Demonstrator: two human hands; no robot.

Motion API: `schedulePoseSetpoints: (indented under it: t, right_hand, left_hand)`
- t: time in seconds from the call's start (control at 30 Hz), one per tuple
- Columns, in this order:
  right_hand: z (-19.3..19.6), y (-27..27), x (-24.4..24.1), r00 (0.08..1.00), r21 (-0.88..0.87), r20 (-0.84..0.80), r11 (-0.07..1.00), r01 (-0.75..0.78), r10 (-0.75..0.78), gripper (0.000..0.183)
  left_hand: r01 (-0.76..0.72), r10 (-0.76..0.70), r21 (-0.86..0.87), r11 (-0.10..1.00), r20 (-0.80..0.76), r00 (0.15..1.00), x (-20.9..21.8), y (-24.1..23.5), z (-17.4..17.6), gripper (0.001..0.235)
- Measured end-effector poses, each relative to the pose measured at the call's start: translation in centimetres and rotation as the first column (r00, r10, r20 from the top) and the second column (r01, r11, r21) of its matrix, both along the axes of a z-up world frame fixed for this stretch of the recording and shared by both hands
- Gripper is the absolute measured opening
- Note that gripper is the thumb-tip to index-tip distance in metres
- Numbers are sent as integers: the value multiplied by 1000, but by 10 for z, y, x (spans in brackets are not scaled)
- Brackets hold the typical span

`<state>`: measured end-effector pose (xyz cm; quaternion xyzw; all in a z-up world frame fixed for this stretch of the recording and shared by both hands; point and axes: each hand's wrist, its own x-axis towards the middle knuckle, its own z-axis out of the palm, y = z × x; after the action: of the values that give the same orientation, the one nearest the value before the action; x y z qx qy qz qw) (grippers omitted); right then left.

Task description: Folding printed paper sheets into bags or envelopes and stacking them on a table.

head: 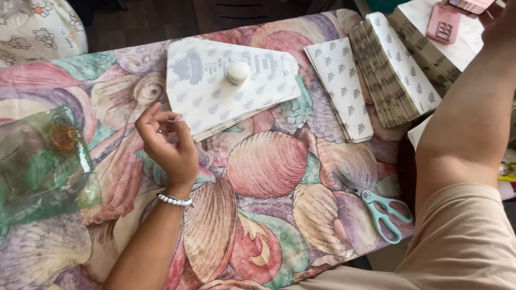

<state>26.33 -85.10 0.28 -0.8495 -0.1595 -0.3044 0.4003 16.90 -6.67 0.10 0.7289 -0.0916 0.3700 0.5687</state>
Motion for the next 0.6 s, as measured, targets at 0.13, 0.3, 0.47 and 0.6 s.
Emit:
schedulePoseSetpoints:
  t: [0.13, 0.3, 0.47, 0.6]
  right_hand:
    - [-18, -78, 32, 970, 222, -168, 952, 213, -178, 73]
    - [-16, -31, 19, 826, 169, -323, 831, 531, -462, 67]
    - [-16, -7, 1, 899, 90, -169, 902, 423, -405, 86]
    - [10, 35, -2, 798, 305, -298, 740, 599, -524, 46]
  left_hand:
    - [-4, 4, 6, 1000, -18, 1000, 0, 0, 2, 29]
    - [-10, 11, 17, 1000, -43, 999, 1, 2, 3, 29]
    - [10, -10, -1, 1000, -51, 999, 1, 1, 1, 29]
    - [27, -28, -14, 1000, -75, 997, 1, 1, 1, 29]
